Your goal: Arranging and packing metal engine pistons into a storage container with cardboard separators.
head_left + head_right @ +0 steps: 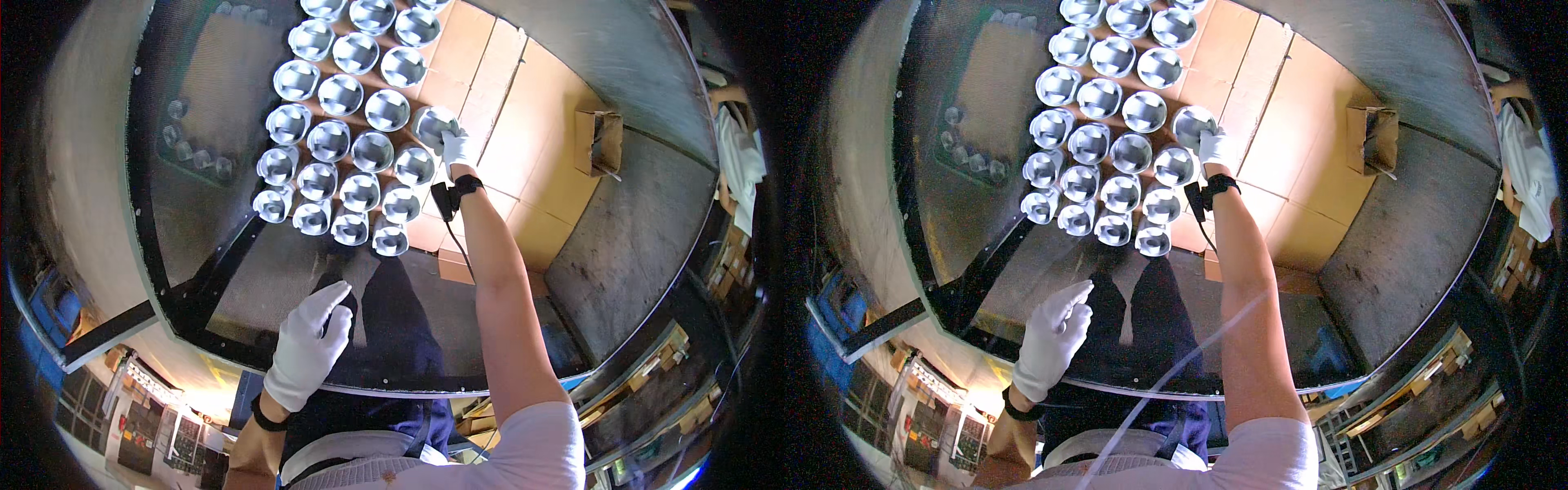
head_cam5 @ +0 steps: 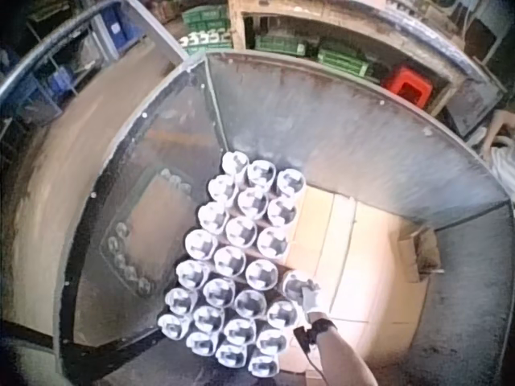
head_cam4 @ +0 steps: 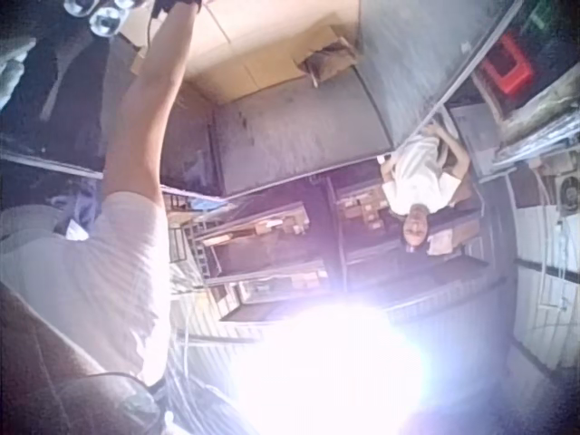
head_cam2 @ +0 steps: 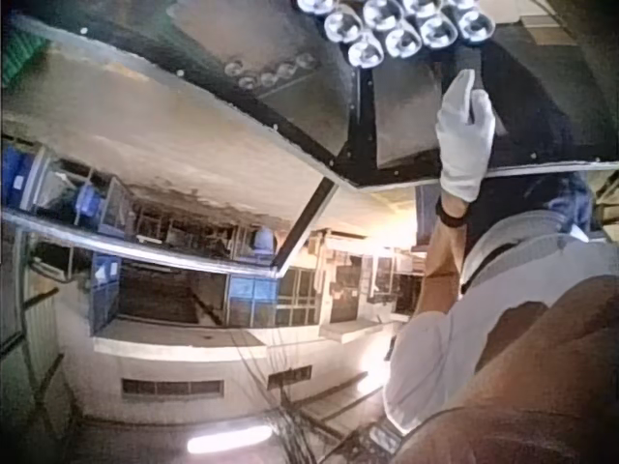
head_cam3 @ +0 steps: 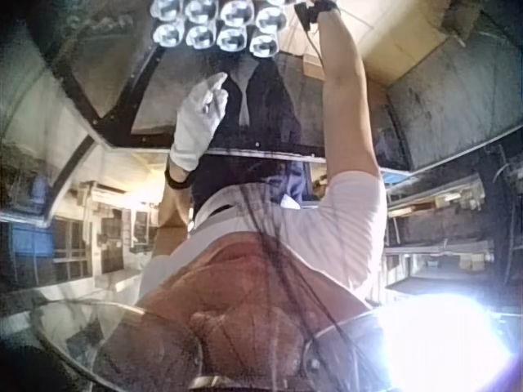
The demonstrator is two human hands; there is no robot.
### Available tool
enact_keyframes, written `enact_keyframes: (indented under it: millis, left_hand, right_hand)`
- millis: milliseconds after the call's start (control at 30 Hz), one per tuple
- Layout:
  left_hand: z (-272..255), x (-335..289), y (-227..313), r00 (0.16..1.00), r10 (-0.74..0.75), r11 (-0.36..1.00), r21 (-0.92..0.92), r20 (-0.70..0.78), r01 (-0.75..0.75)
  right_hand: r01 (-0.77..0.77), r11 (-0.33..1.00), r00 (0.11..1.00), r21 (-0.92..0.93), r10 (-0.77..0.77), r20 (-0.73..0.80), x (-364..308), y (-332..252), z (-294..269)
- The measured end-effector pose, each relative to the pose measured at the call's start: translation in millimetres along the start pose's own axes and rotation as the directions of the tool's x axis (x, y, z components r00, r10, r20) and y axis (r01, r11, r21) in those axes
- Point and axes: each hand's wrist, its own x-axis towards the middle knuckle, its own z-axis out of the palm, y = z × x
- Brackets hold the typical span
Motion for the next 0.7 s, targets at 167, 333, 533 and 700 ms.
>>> enact_keyframes:
  millis: [167, 333, 533, 700]
  left_hand:
    - [0, -3, 5, 0.998, -0.053, 0.999, -0.003, 0.019, 0.053]
    - [6, -1, 7, 1.000, -0.009, 1.000, 0.008, 0.014, 0.009]
    - [11, -3, 3, 1.000, 0.000, 1.000, -0.023, -0.023, 0.000]
    - [16, -6, 12, 0.994, 0.096, 0.993, 0.077, -0.059, -0.092]
  right_hand:
    - [0.035, 0.935, 0.999, -0.352, -0.046, -0.022, 6, 7, 11]
    - [0.073, 0.938, 0.990, -0.339, -0.108, -0.085, 30, 30, 12]
    - [0.087, 0.924, 0.987, -0.372, -0.131, -0.093, 48, 50, 19]
    - [0.076, 0.853, 0.991, -0.517, -0.120, -0.052, 55, 41, 7]
